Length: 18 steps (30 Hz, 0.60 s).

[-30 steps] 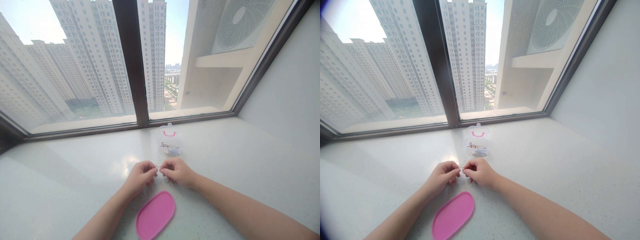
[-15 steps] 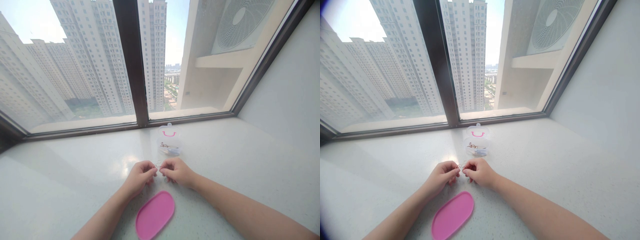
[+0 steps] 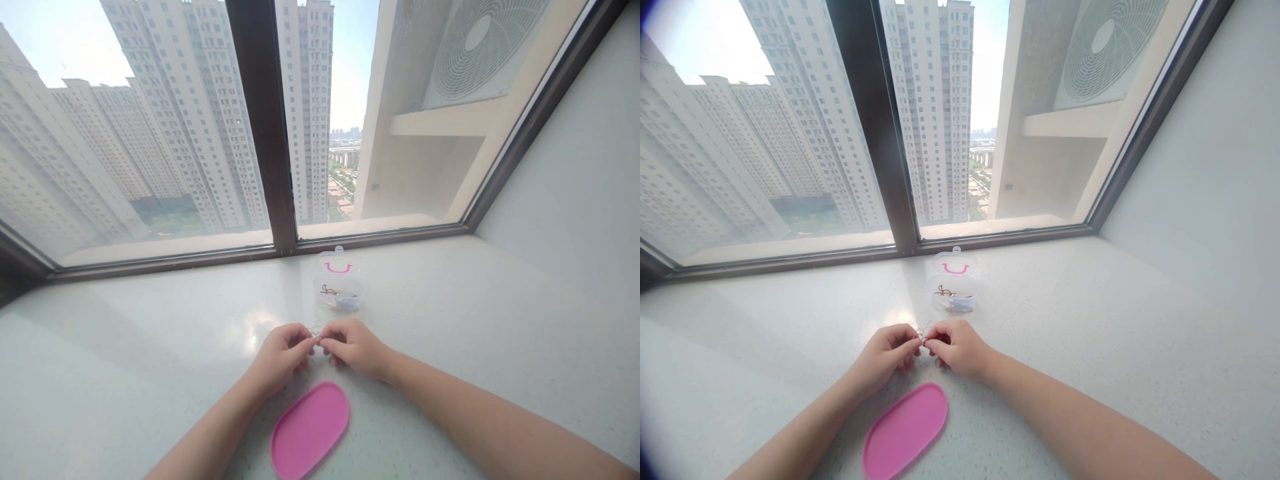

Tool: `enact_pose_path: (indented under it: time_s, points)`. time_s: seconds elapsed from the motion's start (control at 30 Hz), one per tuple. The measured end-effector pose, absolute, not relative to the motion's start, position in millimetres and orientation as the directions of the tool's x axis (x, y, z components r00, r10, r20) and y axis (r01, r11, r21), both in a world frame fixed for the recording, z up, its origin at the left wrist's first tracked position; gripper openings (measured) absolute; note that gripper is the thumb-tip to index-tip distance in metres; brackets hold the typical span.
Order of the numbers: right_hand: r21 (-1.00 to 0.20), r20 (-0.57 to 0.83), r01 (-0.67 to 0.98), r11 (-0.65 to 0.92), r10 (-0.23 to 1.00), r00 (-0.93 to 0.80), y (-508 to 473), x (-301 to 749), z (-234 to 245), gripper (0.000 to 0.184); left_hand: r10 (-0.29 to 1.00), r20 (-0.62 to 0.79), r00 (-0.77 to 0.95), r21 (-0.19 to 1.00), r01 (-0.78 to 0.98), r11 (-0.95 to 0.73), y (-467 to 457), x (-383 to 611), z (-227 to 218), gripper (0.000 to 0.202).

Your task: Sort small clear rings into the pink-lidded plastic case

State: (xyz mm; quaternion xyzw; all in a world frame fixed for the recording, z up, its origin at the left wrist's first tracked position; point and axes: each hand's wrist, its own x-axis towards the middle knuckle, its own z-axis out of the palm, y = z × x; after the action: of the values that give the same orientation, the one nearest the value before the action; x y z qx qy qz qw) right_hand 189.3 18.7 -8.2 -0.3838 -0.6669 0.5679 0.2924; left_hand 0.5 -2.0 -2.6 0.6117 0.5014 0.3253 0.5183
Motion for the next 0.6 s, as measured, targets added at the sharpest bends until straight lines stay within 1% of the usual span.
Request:
enact_pose_path:
  time_s: [0.17,0.3,0.43,0.53,0.6]
  points:
    - [-0.961,0.011,0.223,0.162,0.830,-0.557,15.9,189.3,-7.2,0.015,0.948,-0.058,0.312,0.902,0.423,-0.084,-4.7,0.4,-6.3,0.027]
    - [-0.925,0.062,0.281,0.257,0.830,-0.555,16.0,188.6,-7.8,0.018,0.938,0.032,0.345,0.776,0.582,-0.241,-7.3,2.6,-1.7,0.023]
    - [-0.836,0.178,0.349,0.422,0.813,-0.555,16.3,188.4,-6.9,0.023,0.929,0.090,0.360,0.661,0.676,-0.326,-9.3,4.7,2.4,0.021]
    - [-0.754,0.269,0.393,0.526,0.794,-0.545,16.3,188.3,-6.9,0.026,0.919,0.102,0.380,0.614,0.703,-0.359,-10.0,5.7,3.5,0.020]
    - [-0.711,0.305,0.416,0.566,0.782,-0.543,16.4,188.1,-7.7,0.028,0.916,0.104,0.389,0.595,0.714,-0.370,-10.5,6.3,3.7,0.021]
